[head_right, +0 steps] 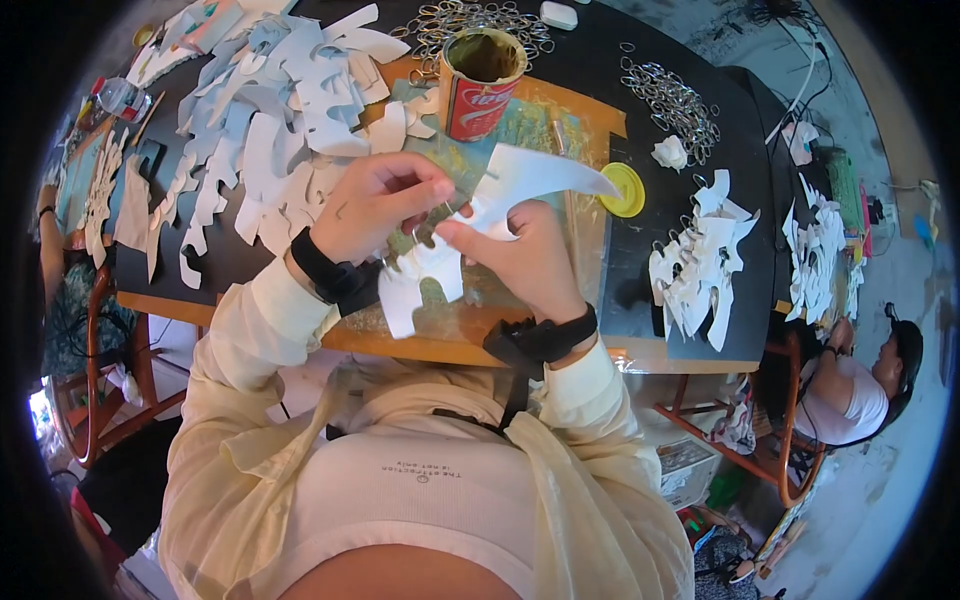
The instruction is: Gluing together shoe upper components using a brush and liquid adhesive.
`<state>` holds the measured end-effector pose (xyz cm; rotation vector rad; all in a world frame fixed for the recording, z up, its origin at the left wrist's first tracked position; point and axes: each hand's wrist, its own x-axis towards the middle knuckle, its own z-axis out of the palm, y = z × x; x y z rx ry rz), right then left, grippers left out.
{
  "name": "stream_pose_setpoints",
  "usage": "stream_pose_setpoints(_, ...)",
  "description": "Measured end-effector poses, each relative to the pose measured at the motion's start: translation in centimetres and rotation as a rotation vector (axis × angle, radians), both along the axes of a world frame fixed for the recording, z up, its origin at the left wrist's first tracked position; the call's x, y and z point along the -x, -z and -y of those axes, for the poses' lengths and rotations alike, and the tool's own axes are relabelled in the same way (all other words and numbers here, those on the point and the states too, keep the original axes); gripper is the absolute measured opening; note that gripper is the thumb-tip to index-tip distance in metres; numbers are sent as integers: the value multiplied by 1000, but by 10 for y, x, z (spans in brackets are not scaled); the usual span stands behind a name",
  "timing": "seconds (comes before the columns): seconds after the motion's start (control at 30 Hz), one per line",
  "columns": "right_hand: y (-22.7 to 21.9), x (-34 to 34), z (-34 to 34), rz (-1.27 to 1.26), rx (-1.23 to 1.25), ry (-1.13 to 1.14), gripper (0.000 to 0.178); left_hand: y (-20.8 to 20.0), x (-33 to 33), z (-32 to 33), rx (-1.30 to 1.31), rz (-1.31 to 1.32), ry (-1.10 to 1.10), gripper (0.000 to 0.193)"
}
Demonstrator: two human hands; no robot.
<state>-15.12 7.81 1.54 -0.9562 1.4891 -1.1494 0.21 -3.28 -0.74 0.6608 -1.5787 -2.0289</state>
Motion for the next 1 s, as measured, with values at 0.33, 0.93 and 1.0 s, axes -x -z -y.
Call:
stream_pose_setpoints(0.33,13,1,3,174,52,12,22,0,1,2,-130,-54,15,16)
stream_pose_setpoints(0.93,23,0,0,55,109,43,24,-8,-1,-1,308,98,23,26)
stream_pose_setpoints(1.0,19,-5,0,-1,185,105,25,-9,-1,-2,345,173,-19,27)
